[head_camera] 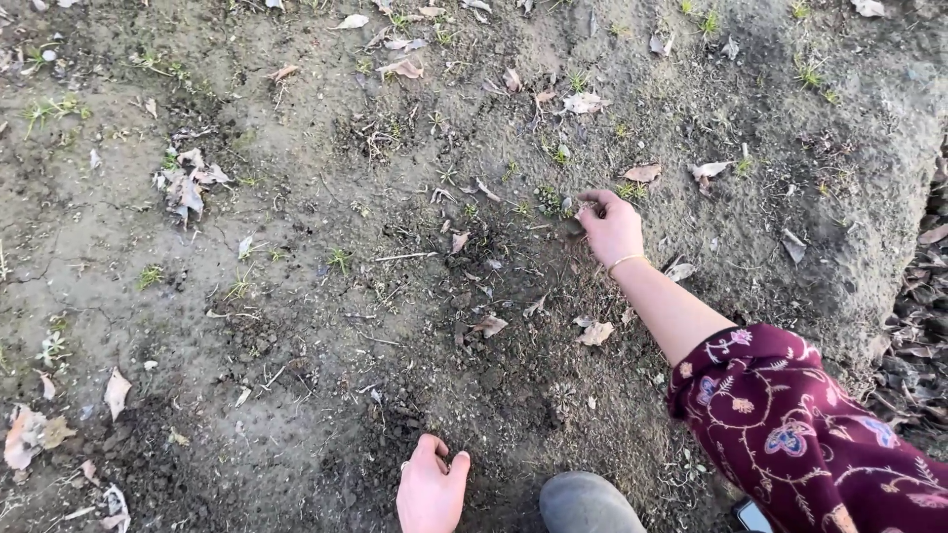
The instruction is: The person is manually removing small weeds and dry leaves from a patch of bare soil in a garden.
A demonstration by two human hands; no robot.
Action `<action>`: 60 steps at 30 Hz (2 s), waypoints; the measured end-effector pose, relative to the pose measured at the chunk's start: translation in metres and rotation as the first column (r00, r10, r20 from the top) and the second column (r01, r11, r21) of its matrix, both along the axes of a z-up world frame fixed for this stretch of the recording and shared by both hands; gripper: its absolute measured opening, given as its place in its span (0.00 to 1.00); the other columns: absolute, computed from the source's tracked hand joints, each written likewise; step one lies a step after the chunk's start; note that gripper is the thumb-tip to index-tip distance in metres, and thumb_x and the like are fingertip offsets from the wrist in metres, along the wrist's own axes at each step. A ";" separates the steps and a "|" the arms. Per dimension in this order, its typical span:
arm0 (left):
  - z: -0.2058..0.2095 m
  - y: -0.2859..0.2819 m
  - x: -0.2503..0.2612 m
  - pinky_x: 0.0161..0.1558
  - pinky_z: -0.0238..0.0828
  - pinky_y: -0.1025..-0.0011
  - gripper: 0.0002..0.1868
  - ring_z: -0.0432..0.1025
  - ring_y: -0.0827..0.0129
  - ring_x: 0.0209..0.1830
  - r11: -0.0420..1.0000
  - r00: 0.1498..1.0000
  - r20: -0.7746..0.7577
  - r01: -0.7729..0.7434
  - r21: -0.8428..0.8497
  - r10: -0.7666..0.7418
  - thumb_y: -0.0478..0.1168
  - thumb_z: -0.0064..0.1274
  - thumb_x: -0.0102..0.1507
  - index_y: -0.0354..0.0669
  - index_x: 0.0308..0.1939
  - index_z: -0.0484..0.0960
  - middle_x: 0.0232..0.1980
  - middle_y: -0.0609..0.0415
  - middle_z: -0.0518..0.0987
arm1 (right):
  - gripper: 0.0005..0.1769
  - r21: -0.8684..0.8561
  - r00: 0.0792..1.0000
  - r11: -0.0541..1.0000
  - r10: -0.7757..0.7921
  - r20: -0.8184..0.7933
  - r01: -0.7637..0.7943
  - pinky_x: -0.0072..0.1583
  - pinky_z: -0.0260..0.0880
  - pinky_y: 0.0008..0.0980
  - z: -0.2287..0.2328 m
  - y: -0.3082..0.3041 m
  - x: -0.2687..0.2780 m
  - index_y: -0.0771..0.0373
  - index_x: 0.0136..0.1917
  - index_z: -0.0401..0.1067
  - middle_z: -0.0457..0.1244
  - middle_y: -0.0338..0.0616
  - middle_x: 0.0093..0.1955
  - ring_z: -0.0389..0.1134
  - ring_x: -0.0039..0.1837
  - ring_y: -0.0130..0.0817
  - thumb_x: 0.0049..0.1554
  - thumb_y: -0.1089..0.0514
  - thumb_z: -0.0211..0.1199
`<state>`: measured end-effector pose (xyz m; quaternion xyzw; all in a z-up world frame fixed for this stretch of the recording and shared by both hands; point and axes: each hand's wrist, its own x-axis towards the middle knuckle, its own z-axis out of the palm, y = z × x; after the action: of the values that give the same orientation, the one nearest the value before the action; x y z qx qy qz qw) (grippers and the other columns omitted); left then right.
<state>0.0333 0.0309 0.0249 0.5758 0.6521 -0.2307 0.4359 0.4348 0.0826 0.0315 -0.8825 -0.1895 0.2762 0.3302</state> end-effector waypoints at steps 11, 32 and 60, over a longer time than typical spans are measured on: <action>-0.012 -0.003 -0.003 0.43 0.67 0.66 0.15 0.69 0.69 0.40 0.999 1.000 0.003 0.000 0.039 0.000 0.59 0.51 0.59 0.57 0.37 0.70 0.30 0.66 0.71 | 0.32 -0.187 0.988 0.981 0.075 0.135 -0.049 0.34 0.67 0.29 0.017 0.011 0.011 0.52 0.76 0.59 0.67 0.46 0.50 0.62 0.33 0.27 0.61 0.71 0.48; -0.008 0.000 0.001 0.42 0.68 0.68 0.15 0.68 0.70 0.39 0.998 0.999 -0.037 0.023 0.052 -0.021 0.59 0.51 0.60 0.58 0.34 0.67 0.28 0.66 0.70 | 0.16 -0.129 0.930 0.947 0.316 0.191 -0.295 0.53 0.71 0.39 -0.057 0.035 0.015 0.56 0.56 0.73 0.62 0.45 0.57 0.67 0.49 0.39 0.56 0.66 0.52; -0.039 -0.010 0.002 0.37 0.66 0.69 0.18 0.68 0.71 0.39 0.989 0.986 -0.155 0.087 0.117 -0.068 0.61 0.52 0.57 0.60 0.33 0.64 0.24 0.64 0.68 | 0.14 -0.532 0.849 0.731 0.526 0.043 -0.426 0.43 0.75 0.36 -0.015 0.084 0.006 0.63 0.43 0.71 0.66 0.44 0.37 0.69 0.39 0.37 0.63 0.54 0.49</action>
<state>0.0350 0.0213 -0.0136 0.6076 0.6733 -0.2493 0.3397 0.4408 0.1661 0.0165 -0.8806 -0.3619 0.3057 -0.0138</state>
